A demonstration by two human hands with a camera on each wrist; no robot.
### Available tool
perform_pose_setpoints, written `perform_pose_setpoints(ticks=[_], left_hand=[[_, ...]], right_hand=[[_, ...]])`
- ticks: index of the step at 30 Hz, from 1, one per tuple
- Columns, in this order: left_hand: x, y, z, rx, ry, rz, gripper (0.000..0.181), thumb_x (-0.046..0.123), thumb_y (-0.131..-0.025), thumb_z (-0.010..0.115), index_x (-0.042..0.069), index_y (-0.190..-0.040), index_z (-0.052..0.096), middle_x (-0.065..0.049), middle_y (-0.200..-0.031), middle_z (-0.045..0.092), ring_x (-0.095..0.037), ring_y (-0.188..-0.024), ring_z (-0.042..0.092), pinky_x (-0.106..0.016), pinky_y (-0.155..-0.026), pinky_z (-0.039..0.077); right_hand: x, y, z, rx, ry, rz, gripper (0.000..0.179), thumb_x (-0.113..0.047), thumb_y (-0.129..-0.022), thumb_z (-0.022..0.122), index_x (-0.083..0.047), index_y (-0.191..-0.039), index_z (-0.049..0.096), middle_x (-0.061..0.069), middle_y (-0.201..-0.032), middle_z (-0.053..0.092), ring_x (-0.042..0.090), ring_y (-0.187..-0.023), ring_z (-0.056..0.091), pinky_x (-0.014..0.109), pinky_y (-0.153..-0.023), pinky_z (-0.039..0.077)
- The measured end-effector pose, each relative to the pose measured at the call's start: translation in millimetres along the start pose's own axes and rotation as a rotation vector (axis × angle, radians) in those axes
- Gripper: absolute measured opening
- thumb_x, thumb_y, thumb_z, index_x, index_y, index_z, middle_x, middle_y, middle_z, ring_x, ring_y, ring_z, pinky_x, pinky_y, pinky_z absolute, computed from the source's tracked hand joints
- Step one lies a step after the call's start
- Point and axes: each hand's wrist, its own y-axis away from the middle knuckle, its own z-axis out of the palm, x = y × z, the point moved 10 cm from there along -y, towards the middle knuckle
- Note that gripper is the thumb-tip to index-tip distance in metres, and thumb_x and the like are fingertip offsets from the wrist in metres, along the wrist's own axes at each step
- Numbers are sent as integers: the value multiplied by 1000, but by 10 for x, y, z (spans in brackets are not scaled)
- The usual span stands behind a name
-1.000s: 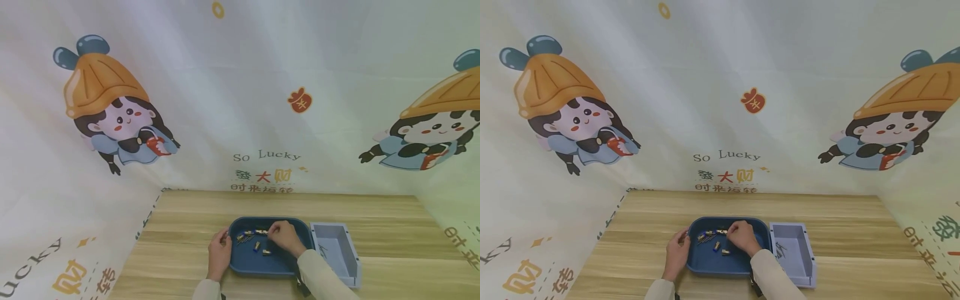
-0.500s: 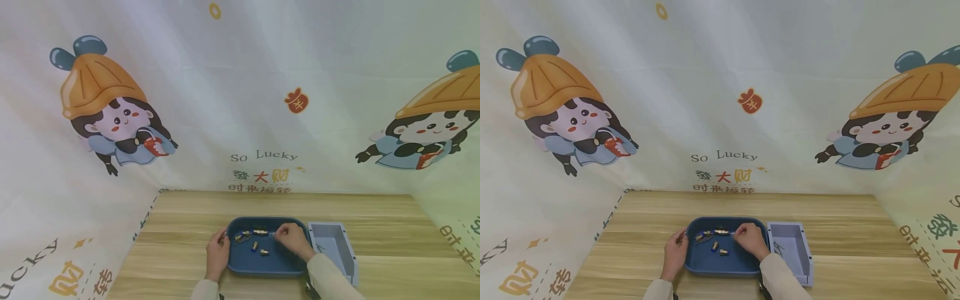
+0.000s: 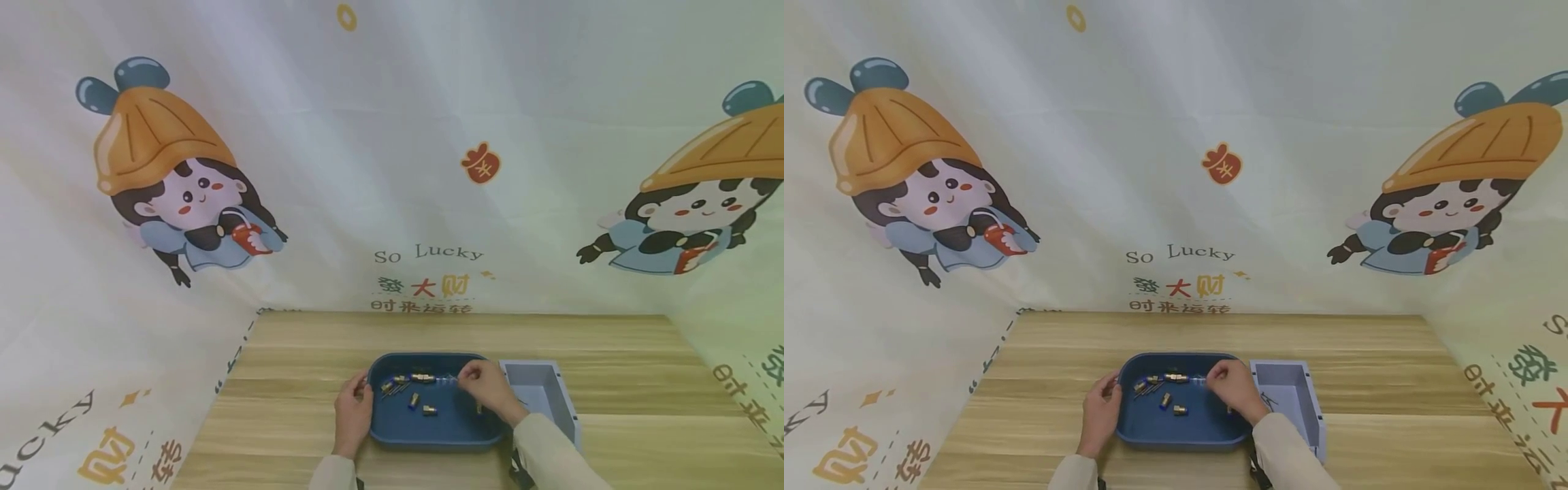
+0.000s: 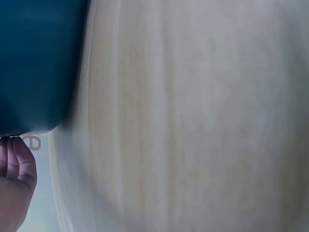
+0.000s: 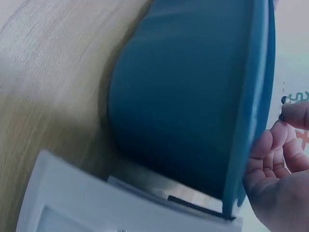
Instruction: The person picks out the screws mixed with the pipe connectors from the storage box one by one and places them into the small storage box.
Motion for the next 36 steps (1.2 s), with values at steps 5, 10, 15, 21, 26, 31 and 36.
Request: perform_pose_setpoints(ticks=[5,10,15,21,26,31,36], left_hand=[[-15,-4,11,1,-2,4,28,2,-83,53,3,-110,60,-9,-94,59,-16,-85,53,-28,-74,45],[-17,-10,12,-2,-3,2,28,3,-83,53,3,-111,60,-9,-94,59,-17,-85,54,-28,-74,45],[-23,-12,9,4,-9,4,28,3,-83,54,3,-110,60,-8,-94,59,-16,-85,54,-28,-74,45],[-17,-9,15,-2,5,6,28,3,-83,53,3,-110,60,-10,-94,59,-17,-86,54,-30,-75,45],[-18,-2,12,-2,5,10,28,2,-83,53,2,-110,60,-10,-94,59,-16,-85,53,-27,-73,44],[-19,-6,8,-1,-2,7,28,3,-83,54,3,-111,60,-10,-95,59,-17,-85,54,-28,-73,45],[-18,-10,14,-2,3,5,28,3,-83,54,3,-111,60,-10,-94,59,-17,-84,55,-27,-73,45]], right_hand=[[-34,32,-122,22,5,-76,4,-10,-72,64,-6,-71,62,0,-63,57,11,-55,49,25,-50,40],[-9,56,-221,31,5,-54,4,-9,-71,63,-6,-71,62,2,-65,58,13,-60,51,26,-53,41],[85,47,-294,40,39,77,4,-9,-72,65,-5,-73,63,1,-70,60,13,-65,53,25,-59,43],[147,54,-406,54,71,117,5,-9,-73,63,-6,-77,63,1,-72,59,13,-67,51,25,-59,42],[240,77,-519,58,74,149,8,-10,-76,60,-4,-81,63,2,-72,58,13,-66,49,25,-57,41],[280,106,-635,94,66,132,7,-8,-76,59,-2,-77,62,1,-67,56,12,-61,47,24,-55,40],[315,148,-729,131,100,119,9,-8,-77,58,-1,-76,63,1,-66,57,12,-61,47,24,-55,39]])
